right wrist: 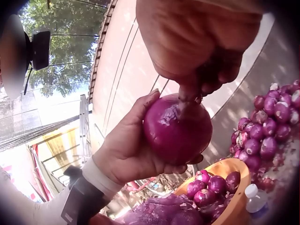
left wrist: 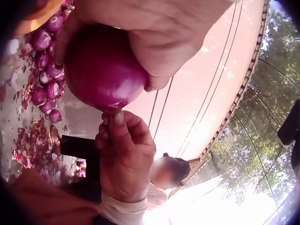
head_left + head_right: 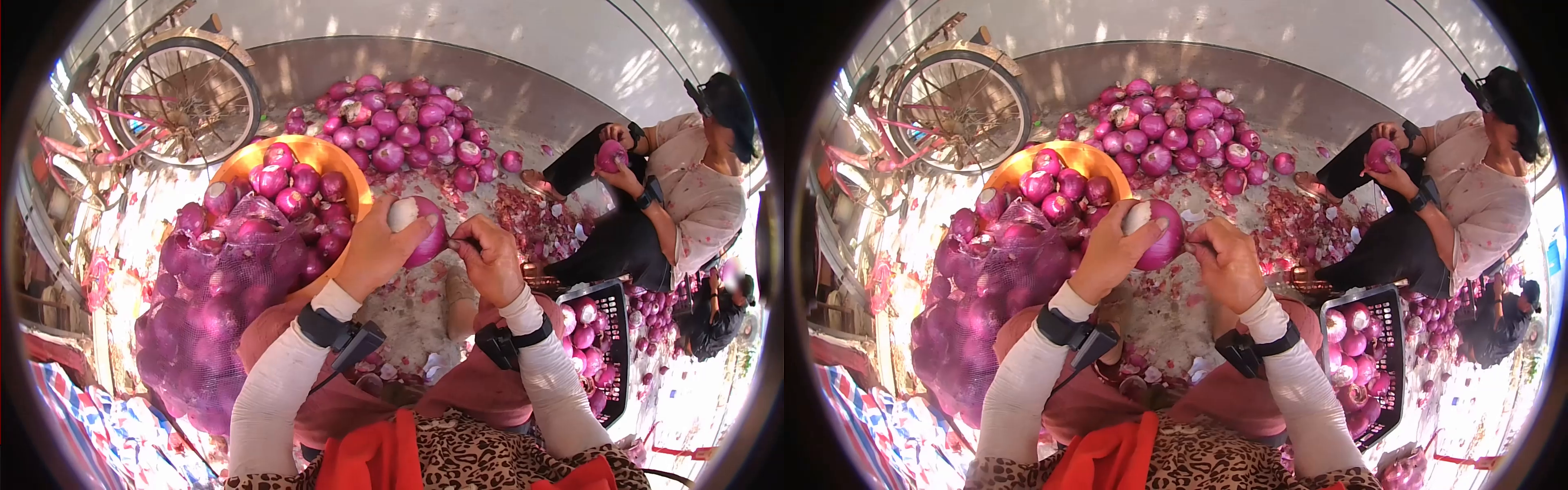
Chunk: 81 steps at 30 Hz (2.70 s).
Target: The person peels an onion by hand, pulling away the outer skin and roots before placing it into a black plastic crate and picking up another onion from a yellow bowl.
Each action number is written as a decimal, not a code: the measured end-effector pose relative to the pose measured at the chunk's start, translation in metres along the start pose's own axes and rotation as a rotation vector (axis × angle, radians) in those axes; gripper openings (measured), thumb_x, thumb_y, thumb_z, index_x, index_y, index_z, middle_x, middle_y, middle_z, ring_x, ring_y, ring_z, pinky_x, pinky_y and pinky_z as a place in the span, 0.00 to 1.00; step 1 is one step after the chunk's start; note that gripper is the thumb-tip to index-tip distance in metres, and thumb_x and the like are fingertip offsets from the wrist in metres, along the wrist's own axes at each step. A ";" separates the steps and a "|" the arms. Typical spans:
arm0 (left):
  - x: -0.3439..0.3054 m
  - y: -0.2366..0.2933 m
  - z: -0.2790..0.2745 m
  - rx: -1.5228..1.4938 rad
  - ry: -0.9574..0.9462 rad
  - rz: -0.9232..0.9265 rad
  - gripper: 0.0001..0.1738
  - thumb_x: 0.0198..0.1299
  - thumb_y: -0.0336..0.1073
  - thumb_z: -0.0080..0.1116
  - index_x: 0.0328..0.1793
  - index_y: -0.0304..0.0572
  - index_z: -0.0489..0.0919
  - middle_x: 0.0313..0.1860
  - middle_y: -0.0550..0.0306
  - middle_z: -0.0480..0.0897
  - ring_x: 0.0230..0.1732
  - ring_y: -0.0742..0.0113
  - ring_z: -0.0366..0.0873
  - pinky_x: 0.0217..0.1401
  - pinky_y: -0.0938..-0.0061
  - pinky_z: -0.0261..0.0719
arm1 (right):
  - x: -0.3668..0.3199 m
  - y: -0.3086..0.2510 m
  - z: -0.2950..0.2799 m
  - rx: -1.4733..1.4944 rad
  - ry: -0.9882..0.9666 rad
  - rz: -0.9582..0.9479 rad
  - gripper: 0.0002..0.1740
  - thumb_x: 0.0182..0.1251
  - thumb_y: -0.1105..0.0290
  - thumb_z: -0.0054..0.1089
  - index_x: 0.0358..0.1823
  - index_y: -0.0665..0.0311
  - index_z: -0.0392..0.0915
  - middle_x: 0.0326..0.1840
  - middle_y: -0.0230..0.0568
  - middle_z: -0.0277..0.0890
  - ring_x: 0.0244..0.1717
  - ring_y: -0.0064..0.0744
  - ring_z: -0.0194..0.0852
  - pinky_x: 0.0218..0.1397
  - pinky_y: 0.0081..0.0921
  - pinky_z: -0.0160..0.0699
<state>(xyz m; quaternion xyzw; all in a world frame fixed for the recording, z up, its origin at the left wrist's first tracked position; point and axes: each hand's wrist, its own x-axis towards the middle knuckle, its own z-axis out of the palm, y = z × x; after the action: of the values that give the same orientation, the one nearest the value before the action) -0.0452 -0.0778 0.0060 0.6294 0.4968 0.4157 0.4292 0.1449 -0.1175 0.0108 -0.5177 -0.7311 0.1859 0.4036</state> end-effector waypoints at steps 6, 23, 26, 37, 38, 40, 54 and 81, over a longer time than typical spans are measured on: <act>0.004 -0.015 0.014 -0.133 0.052 -0.032 0.27 0.59 0.47 0.63 0.55 0.32 0.75 0.42 0.51 0.81 0.41 0.68 0.78 0.46 0.74 0.76 | -0.001 -0.008 0.010 -0.096 0.095 -0.146 0.09 0.54 0.86 0.59 0.35 0.68 0.71 0.43 0.47 0.67 0.43 0.43 0.72 0.45 0.30 0.72; 0.005 -0.001 -0.006 -0.997 -0.276 -0.504 0.30 0.67 0.63 0.45 0.65 0.54 0.70 0.56 0.59 0.79 0.53 0.63 0.79 0.47 0.58 0.80 | -0.003 0.005 0.008 0.312 0.123 0.133 0.09 0.57 0.78 0.66 0.39 0.67 0.77 0.37 0.36 0.78 0.38 0.27 0.75 0.44 0.26 0.73; 0.005 0.001 -0.002 -0.991 -0.297 -0.503 0.29 0.68 0.61 0.44 0.66 0.53 0.69 0.56 0.58 0.79 0.53 0.64 0.79 0.48 0.61 0.81 | -0.001 -0.001 0.010 0.480 0.182 0.198 0.11 0.57 0.72 0.70 0.39 0.66 0.78 0.38 0.34 0.79 0.41 0.24 0.75 0.46 0.24 0.73; -0.001 0.006 0.014 -0.850 -0.170 -0.225 0.26 0.68 0.47 0.54 0.62 0.36 0.69 0.54 0.53 0.76 0.52 0.65 0.78 0.51 0.70 0.80 | 0.000 0.002 0.002 0.668 0.140 0.416 0.11 0.63 0.68 0.68 0.36 0.68 0.77 0.31 0.31 0.77 0.33 0.17 0.71 0.36 0.19 0.72; 0.000 0.005 0.015 -0.728 -0.113 -0.165 0.27 0.66 0.46 0.56 0.63 0.35 0.68 0.55 0.52 0.75 0.53 0.64 0.76 0.54 0.70 0.77 | 0.000 0.003 0.001 0.704 0.131 0.439 0.10 0.63 0.68 0.66 0.37 0.67 0.76 0.32 0.31 0.77 0.33 0.17 0.71 0.35 0.19 0.72; 0.000 0.005 0.017 -0.485 -0.002 -0.040 0.30 0.62 0.43 0.61 0.64 0.33 0.66 0.57 0.49 0.73 0.57 0.61 0.73 0.58 0.70 0.73 | 0.002 0.003 -0.001 0.775 0.114 0.481 0.10 0.65 0.68 0.64 0.39 0.67 0.75 0.34 0.32 0.77 0.33 0.17 0.71 0.34 0.18 0.72; -0.007 0.020 0.035 0.167 0.210 0.501 0.50 0.45 0.38 0.74 0.70 0.28 0.57 0.64 0.40 0.65 0.64 0.49 0.65 0.69 0.60 0.62 | 0.001 0.009 -0.020 1.334 0.148 0.642 0.10 0.63 0.83 0.54 0.44 0.67 0.70 0.40 0.40 0.75 0.35 0.30 0.76 0.33 0.23 0.75; -0.001 0.036 0.070 -0.085 0.161 0.399 0.45 0.52 0.38 0.67 0.71 0.28 0.54 0.60 0.43 0.66 0.59 0.58 0.66 0.65 0.67 0.65 | -0.002 0.007 -0.024 1.206 0.445 0.473 0.09 0.66 0.68 0.64 0.37 0.65 0.75 0.26 0.28 0.72 0.25 0.16 0.66 0.27 0.14 0.63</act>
<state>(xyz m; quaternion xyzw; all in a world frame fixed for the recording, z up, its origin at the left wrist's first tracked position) 0.0305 -0.0925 0.0202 0.6614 0.3769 0.5619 0.3237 0.1680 -0.1202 0.0193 -0.3742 -0.2668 0.5327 0.7107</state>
